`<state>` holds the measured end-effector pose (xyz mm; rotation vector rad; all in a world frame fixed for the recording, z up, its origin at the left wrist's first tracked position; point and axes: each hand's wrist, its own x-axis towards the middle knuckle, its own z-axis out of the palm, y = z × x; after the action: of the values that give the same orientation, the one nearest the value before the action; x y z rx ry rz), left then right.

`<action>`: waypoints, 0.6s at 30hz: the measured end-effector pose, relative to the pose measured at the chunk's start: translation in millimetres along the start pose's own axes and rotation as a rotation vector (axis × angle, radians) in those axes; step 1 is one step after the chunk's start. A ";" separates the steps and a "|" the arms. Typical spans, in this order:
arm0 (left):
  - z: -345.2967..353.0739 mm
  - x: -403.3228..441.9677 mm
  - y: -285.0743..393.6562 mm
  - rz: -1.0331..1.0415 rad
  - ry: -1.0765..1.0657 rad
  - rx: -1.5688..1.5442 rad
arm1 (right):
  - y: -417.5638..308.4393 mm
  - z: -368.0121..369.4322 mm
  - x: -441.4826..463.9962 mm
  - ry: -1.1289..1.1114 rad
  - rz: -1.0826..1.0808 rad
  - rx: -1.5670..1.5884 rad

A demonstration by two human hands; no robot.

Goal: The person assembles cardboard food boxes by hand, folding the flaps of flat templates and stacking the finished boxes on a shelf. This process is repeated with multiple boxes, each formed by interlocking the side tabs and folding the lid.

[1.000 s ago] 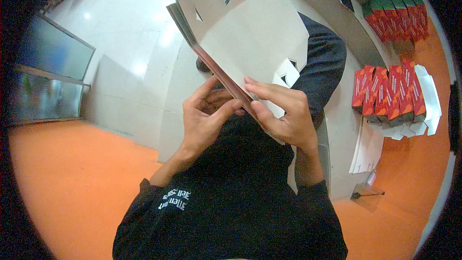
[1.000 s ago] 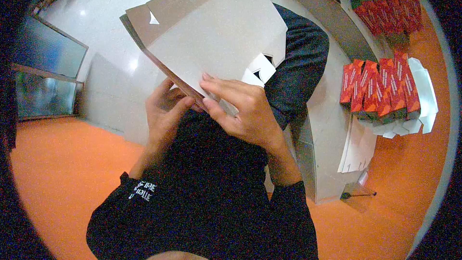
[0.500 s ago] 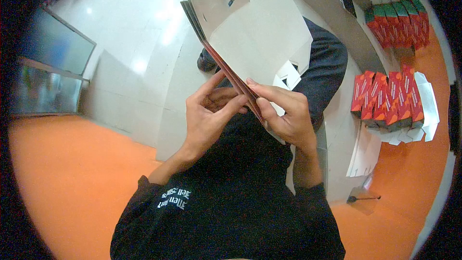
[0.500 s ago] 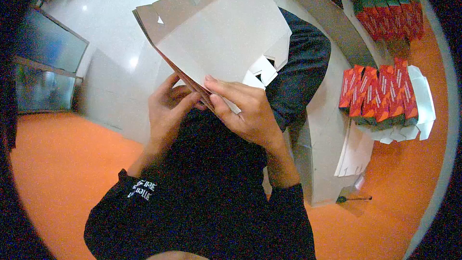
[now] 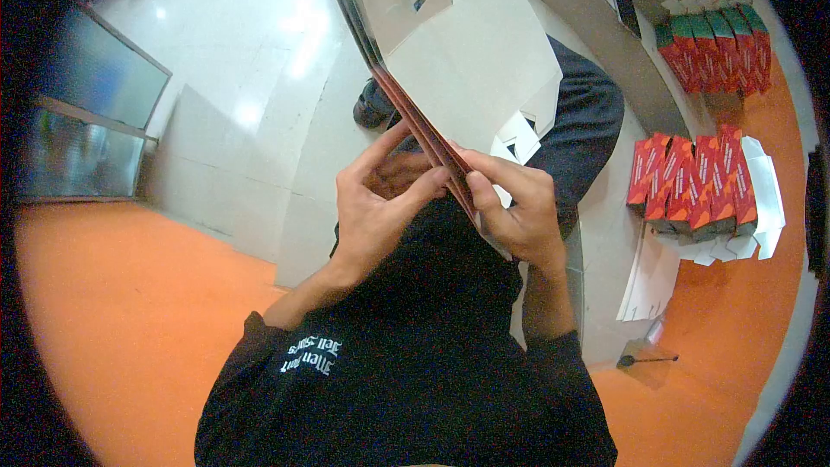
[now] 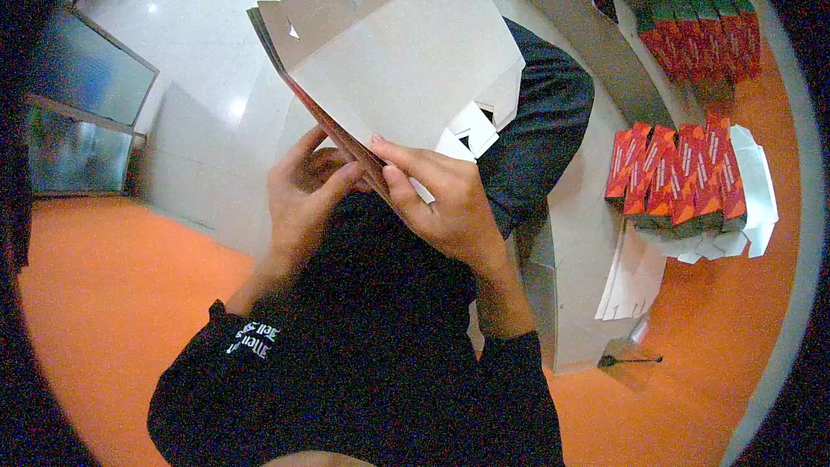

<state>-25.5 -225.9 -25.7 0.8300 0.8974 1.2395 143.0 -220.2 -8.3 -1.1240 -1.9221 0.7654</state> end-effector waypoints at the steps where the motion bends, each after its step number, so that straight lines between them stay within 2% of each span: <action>1: 1.6 0.0 0.2 0.017 0.015 -0.004 | -0.9 -0.4 -0.2 -0.008 0.024 0.001; 4: 3.4 4.0 2.8 0.066 0.016 0.120 | -3.1 -2.4 0.8 -0.018 0.071 0.012; 18: 9.1 7.0 -0.2 0.066 0.010 0.083 | 7.3 -3.4 0.9 0.008 0.008 0.036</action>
<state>-16.5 -219.4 -22.8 0.9267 0.9414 1.2715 148.8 -215.8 -12.0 -1.1126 -1.8909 0.7955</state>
